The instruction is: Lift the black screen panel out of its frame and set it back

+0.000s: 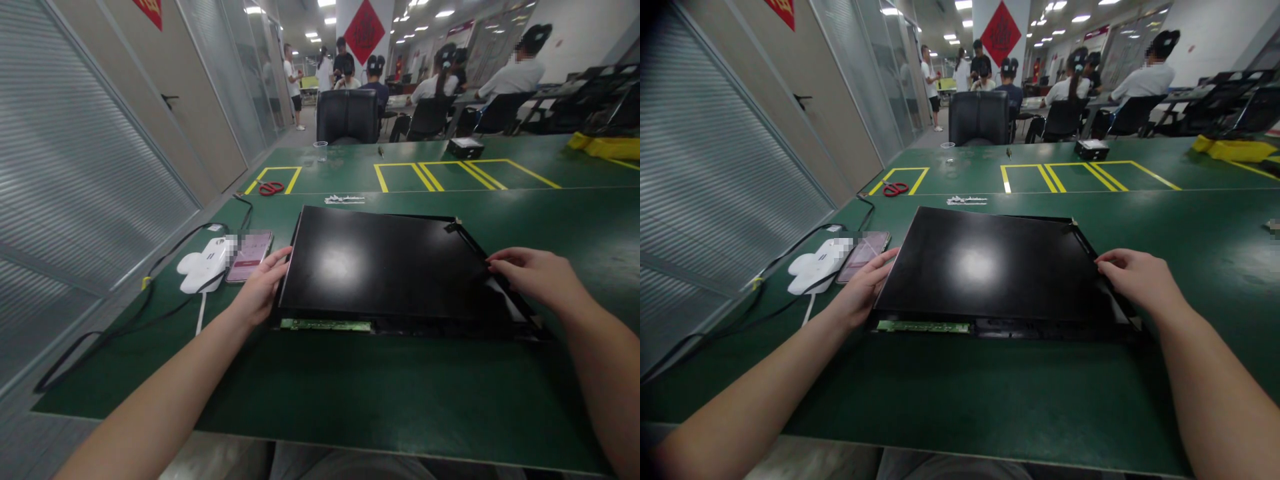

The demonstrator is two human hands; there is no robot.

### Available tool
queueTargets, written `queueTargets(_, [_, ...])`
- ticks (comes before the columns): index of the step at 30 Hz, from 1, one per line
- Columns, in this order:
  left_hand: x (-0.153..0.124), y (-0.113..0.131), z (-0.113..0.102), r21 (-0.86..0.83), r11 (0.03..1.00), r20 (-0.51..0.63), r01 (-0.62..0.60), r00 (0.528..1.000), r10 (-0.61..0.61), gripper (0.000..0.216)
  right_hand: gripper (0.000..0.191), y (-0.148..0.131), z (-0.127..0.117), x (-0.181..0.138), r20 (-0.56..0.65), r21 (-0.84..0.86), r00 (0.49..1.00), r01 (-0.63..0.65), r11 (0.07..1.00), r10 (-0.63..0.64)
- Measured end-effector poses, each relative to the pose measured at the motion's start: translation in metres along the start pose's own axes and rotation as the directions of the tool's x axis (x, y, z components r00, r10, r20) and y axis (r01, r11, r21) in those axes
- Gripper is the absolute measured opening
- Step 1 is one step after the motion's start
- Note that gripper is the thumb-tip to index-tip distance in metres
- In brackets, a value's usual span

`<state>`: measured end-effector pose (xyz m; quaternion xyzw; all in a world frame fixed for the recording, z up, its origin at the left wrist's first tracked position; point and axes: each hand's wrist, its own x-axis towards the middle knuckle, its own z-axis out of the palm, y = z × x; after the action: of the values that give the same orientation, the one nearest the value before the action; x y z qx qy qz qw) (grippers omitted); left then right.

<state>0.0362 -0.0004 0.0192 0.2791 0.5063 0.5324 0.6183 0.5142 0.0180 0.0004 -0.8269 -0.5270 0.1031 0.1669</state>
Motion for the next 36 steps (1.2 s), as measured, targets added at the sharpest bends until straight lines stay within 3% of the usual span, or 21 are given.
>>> queueTargets(6, [-0.001, 0.003, -0.005, 0.122, 0.993, 0.099, 0.006, 0.995, -0.019, 0.039, 0.032, 0.002, 0.002, 0.002, -0.016, 0.003, 1.000, 0.020, 1.000, -0.020])
queueTargets(14, [0.003, 0.001, -0.011, 0.134, 0.987, 0.214, -0.086, 0.975, 0.056, 0.042, 0.032, -0.001, 0.002, 0.000, -0.016, -0.014, 0.999, 0.037, 0.999, -0.037])
queueTargets(20, [0.001, -0.001, -0.013, 0.203, 0.969, 0.213, -0.144, 0.972, 0.100, 0.042, 0.032, -0.004, -0.001, -0.002, 0.028, 0.017, 1.000, -0.010, 1.000, 0.010])
queueTargets(26, [0.005, -0.002, -0.017, 0.260, 0.947, 0.149, -0.188, 0.977, 0.153, 0.058, 0.033, 0.000, 0.002, 0.001, -0.020, -0.005, 0.998, 0.052, 0.999, -0.052])
queueTargets(36, [-0.002, 0.001, -0.015, 0.227, 0.919, 0.236, -0.322, 0.934, 0.269, 0.048, 0.032, 0.002, 0.002, 0.000, 0.010, 0.044, 1.000, 0.002, 0.999, -0.002])
